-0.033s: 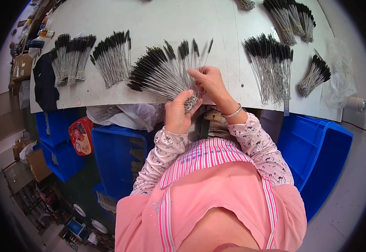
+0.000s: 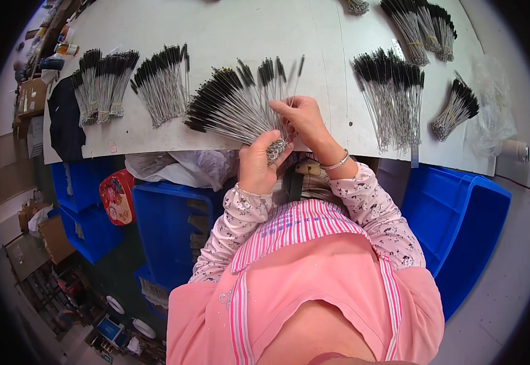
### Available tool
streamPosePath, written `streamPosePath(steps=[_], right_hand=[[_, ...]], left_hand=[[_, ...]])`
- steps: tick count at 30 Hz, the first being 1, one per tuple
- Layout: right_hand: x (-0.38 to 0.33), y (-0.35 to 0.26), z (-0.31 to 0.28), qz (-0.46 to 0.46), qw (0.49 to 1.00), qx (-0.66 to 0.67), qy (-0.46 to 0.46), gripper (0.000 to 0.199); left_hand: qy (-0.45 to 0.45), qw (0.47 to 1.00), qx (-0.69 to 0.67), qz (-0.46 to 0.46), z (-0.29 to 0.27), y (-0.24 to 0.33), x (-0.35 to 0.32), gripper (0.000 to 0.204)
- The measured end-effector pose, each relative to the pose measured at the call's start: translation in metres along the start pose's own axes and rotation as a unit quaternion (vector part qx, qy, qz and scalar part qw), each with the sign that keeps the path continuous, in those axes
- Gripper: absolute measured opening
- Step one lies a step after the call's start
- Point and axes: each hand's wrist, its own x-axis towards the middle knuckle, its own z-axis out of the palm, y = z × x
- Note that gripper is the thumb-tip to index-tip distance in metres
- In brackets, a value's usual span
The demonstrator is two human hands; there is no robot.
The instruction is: The person gathers bundles of thin metal brushes with black bristles from a white table, aligns them, and secures them with rubber bands. The person repeatedly picks up bundles, adjusts their alignment, and places the finished bundles back on the table or into a blue bin.
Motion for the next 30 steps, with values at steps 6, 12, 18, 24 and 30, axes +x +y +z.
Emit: streamPosePath(steps=[6,12,18,24,30], right_hand=[[0.009,0.02,0.001,-0.034,0.999,-0.025,0.035,0.027],[0.007,0.014,-0.003,-0.135,0.96,-0.215,0.115,0.03],[-0.009,0.0,-0.004,-0.188,0.891,-0.382,0.156,0.032],[-0.037,0.001,-0.08,-0.249,0.791,-0.452,0.329,0.021],[-0.05,0.012,-0.13,-0.16,0.715,-0.589,0.341,0.019]], left_hand=[[0.002,1.0,-0.002,-0.009,0.001,0.001,-0.003,0.016],[-0.003,1.0,0.004,-0.014,-0.003,-0.004,0.004,0.017],[-0.049,0.998,-0.03,-0.029,-0.016,-0.013,0.019,0.02],[-0.048,0.998,-0.033,-0.023,-0.01,-0.012,0.015,0.022],[-0.043,0.998,-0.028,-0.021,-0.014,-0.014,0.017,0.025]])
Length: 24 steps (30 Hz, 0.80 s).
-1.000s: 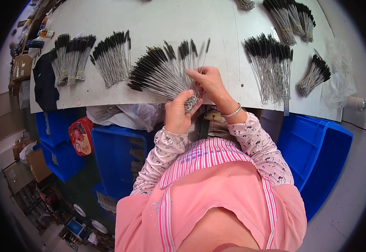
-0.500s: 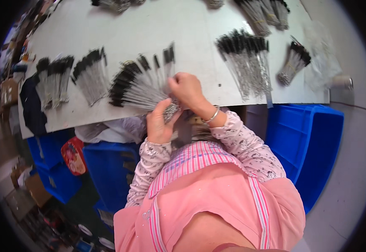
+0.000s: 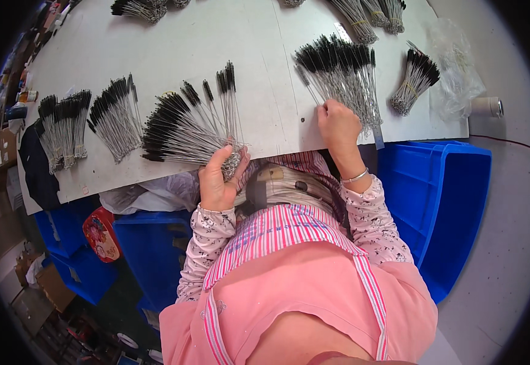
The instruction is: The person gathers bundles of thin metal brushes with black bristles from a white table, aligns them, and secures them with rubber bands. The person repeatedly picks up bundles, adjusts their alignment, and places the finished bundles back on the table or into a blue bin.
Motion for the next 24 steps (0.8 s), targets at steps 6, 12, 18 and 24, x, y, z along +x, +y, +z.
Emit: streamPosePath(steps=[6,12,18,24], right_hand=[[0.002,-0.007,0.003,-0.047,0.998,0.041,0.006,0.019],[0.025,-0.028,0.004,-0.068,0.994,0.088,0.008,0.018],[0.039,-0.044,0.02,-0.065,0.994,0.082,-0.037,0.02],[0.03,-0.068,0.008,-0.03,0.98,0.188,-0.064,0.031]], left_hand=[[0.006,1.0,-0.015,0.007,0.0,0.0,0.0,0.024],[0.009,1.0,-0.016,0.006,-0.001,0.0,0.001,0.024],[0.001,1.0,-0.025,0.011,-0.002,-0.003,0.004,0.025],[0.012,0.999,-0.036,-0.005,0.002,0.0,0.0,0.022]])
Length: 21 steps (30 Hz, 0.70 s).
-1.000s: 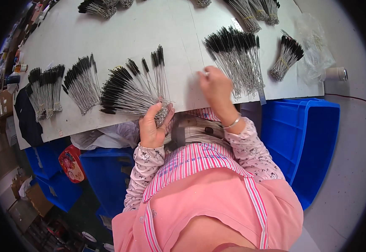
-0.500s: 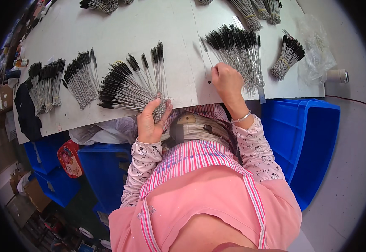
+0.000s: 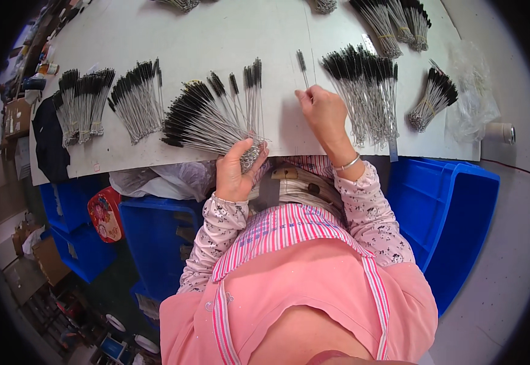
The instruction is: The person gathers bundles of thin metal brushes with black bristles from a white table, aligns them, and secures them with rubber bands. The person repeatedly picks up bundles, adjusts their alignment, and places the finished bundles back on the table or into a blue bin.
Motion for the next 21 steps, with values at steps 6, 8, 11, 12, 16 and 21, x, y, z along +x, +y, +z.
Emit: streamPosePath(steps=[6,8,11,12,16,21], right_hand=[[-0.016,-0.041,0.028,0.107,0.936,0.28,-0.184,0.038],[-0.014,-0.044,0.039,0.13,0.914,0.321,-0.212,0.038],[-0.015,-0.037,0.062,0.129,0.887,0.389,-0.212,0.036],[-0.016,-0.037,0.06,0.155,0.864,0.421,-0.229,0.034],[-0.017,-0.046,0.045,0.253,0.756,0.543,-0.265,0.029],[-0.022,-0.048,0.045,0.244,0.76,0.544,-0.258,0.022]], left_hand=[[-0.024,1.0,0.002,-0.02,0.003,0.006,-0.004,0.021],[-0.021,1.0,0.011,-0.014,0.005,0.007,-0.008,0.02],[-0.01,1.0,0.025,-0.013,0.004,0.008,-0.01,0.018],[-0.004,0.999,0.028,-0.015,0.002,0.007,-0.01,0.017],[-0.011,1.0,0.023,-0.011,0.003,0.007,-0.014,0.017],[-0.025,0.999,0.032,-0.011,0.001,0.008,-0.015,0.017]])
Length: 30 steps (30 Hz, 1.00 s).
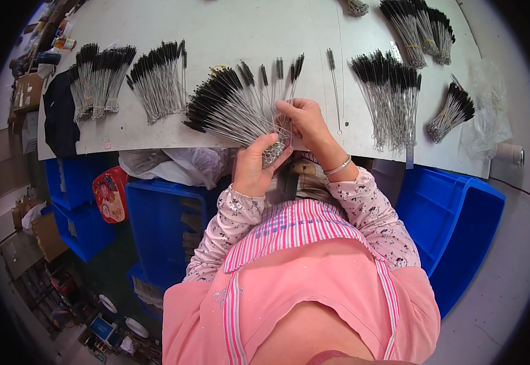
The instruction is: The person gathers bundles of thin metal brushes with black bristles from a white table, aligns them, and secures them with rubber bands. The person repeatedly picks up bundles, adjusts their alignment, and places the finished bundles back on the table or into a blue bin.
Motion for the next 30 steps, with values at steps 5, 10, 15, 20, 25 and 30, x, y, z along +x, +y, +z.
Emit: streamPosePath(steps=[5,10,15,20,25,30], right_hand=[[0.005,0.008,0.003,-0.019,1.0,-0.015,-0.014,0.021],[0.006,0.007,0.007,0.006,0.999,0.042,-0.025,0.02],[0.011,0.012,0.005,-0.041,0.998,-0.05,0.009,0.018],[0.004,0.004,0.011,0.012,0.999,-0.017,-0.036,0.017],[0.005,0.005,0.012,-0.008,1.0,-0.024,-0.014,0.02],[0.012,0.015,0.008,-0.073,0.991,-0.105,0.026,0.023]], left_hand=[[-0.004,1.0,-0.003,0.005,0.0,0.0,-0.002,0.014],[-0.034,0.999,-0.019,-0.01,-0.002,0.003,-0.005,0.011],[-0.052,0.998,-0.031,-0.011,-0.013,-0.001,-0.002,0.011],[-0.062,0.997,-0.046,-0.023,-0.02,-0.001,0.001,0.012],[-0.054,0.997,-0.047,-0.02,-0.027,-0.003,0.003,0.014],[-0.055,0.998,-0.03,-0.014,-0.021,-0.002,-0.001,0.012]])
